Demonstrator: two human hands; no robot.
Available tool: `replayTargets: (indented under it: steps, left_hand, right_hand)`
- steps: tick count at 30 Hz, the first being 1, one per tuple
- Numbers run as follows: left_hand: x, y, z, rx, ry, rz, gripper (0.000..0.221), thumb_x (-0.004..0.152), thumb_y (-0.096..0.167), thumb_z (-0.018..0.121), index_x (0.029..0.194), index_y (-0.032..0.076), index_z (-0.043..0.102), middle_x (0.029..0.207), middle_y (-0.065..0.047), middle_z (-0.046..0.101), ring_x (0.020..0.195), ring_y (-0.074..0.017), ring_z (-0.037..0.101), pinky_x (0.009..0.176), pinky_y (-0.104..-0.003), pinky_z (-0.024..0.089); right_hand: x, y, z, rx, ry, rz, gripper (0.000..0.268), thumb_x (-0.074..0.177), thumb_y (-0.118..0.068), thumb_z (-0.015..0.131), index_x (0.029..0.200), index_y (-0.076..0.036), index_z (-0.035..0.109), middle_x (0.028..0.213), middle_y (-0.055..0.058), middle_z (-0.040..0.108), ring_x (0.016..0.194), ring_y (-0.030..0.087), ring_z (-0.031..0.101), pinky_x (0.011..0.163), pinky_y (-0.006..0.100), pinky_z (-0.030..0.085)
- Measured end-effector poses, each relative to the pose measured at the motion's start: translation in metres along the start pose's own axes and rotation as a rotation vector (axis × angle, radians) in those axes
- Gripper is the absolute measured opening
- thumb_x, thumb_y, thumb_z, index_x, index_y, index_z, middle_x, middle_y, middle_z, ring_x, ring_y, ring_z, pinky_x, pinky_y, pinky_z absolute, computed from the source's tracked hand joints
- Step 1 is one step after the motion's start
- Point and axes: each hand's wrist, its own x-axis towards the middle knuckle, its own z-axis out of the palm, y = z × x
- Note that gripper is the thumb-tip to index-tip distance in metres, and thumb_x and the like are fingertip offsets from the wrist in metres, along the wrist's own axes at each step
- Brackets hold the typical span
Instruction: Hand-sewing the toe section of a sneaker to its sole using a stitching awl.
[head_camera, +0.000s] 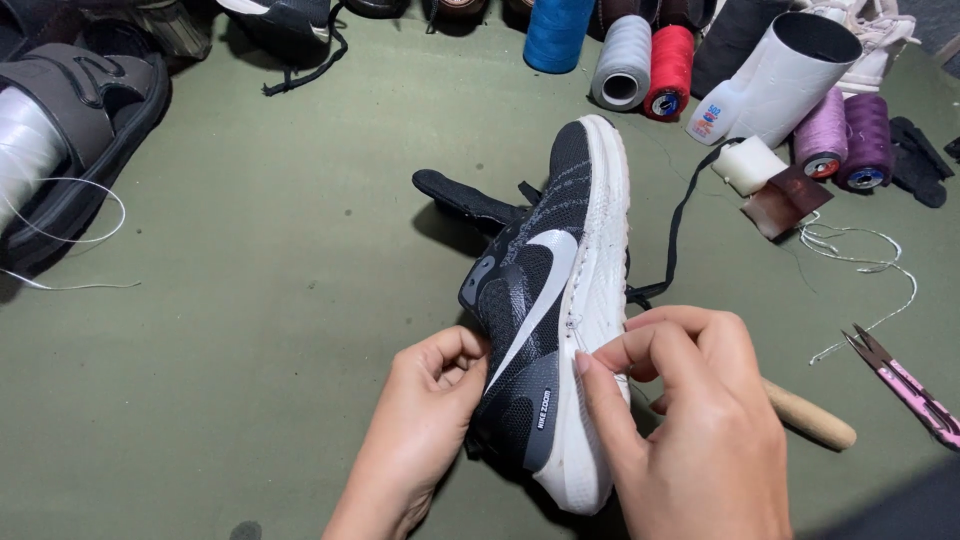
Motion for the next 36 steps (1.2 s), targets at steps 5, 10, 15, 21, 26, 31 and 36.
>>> replayTargets:
  steps: [5,10,15,21,26,31,36]
  left_hand:
    - [0.002,-0.001,-0.002,0.222,0.119,0.025,0.025,0.097,0.003,0.065,0.073,0.008,0.062,0.061,0.0,0.051,0.058,-0.007,0.041,0.053,-0.024,0.031]
    - [-0.007,0.02,0.002,0.849,0.339,0.041,0.019,0.091,0.029,0.068,0.073,0.022,0.069,0.065,0.009,0.074,0.062,-0.0095,0.06,0.072,-0.027,0.048]
    - [-0.005,0.01,-0.006,1.084,0.319,0.284,0.019,0.095,0.025,0.062,0.077,0.018,0.061,0.081,0.002,0.066,0.084,-0.0217,0.058,0.076,-0.04,0.049]
    - [0.004,0.008,-0.008,1.243,0.292,0.259,0.015,0.094,0.02,0.055,0.081,0.017,0.062,0.088,0.001,0.069,0.093,-0.0271,0.056,0.087,-0.042,0.043]
    - [0.01,-0.003,-0.011,1.297,0.335,0.342,0.014,0.094,0.017,0.055,0.082,0.014,0.059,0.086,-0.003,0.066,0.09,-0.0307,0.055,0.081,-0.046,0.044]
    - [0.003,0.004,-0.01,1.352,0.318,0.332,0.013,0.097,0.021,0.054,0.087,0.015,0.06,0.091,-0.006,0.065,0.095,-0.0322,0.055,0.083,-0.048,0.045]
    - [-0.01,0.028,-0.003,1.217,0.333,0.459,0.032,0.082,0.025,0.073,0.114,0.025,0.068,0.119,0.005,0.065,0.108,-0.0275,0.055,0.088,-0.045,0.041]
  right_hand:
    - [-0.006,-0.001,0.005,0.034,0.055,-0.024,0.017,0.087,-0.024,0.075,0.075,-0.019,0.065,0.109,-0.004,0.065,0.075,0.011,0.061,0.06,0.031,0.048]
    - [-0.008,0.0,0.007,0.056,0.085,-0.033,0.017,0.088,-0.021,0.074,0.075,-0.017,0.064,0.108,-0.004,0.066,0.079,0.01,0.061,0.063,0.029,0.048]
    - [-0.009,0.0,0.009,0.073,0.07,-0.049,0.015,0.089,-0.021,0.073,0.077,-0.017,0.065,0.11,-0.005,0.066,0.082,0.008,0.064,0.065,0.029,0.05]
    - [-0.012,-0.006,0.013,0.096,0.144,-0.111,0.016,0.089,-0.016,0.073,0.075,-0.016,0.065,0.108,-0.003,0.067,0.083,0.007,0.063,0.067,0.025,0.053]
    - [-0.015,-0.009,0.014,0.085,0.219,-0.202,0.02,0.092,-0.011,0.073,0.075,-0.013,0.062,0.103,0.0,0.066,0.089,0.011,0.063,0.07,0.026,0.048]
    - [-0.014,-0.016,0.011,0.105,0.296,-0.326,0.026,0.094,-0.003,0.073,0.073,-0.006,0.058,0.093,0.006,0.066,0.089,0.02,0.062,0.078,0.029,0.048]
    - [-0.014,-0.017,0.009,0.112,0.319,-0.28,0.022,0.094,-0.002,0.074,0.075,-0.007,0.063,0.089,0.003,0.068,0.083,0.018,0.061,0.077,0.027,0.046]
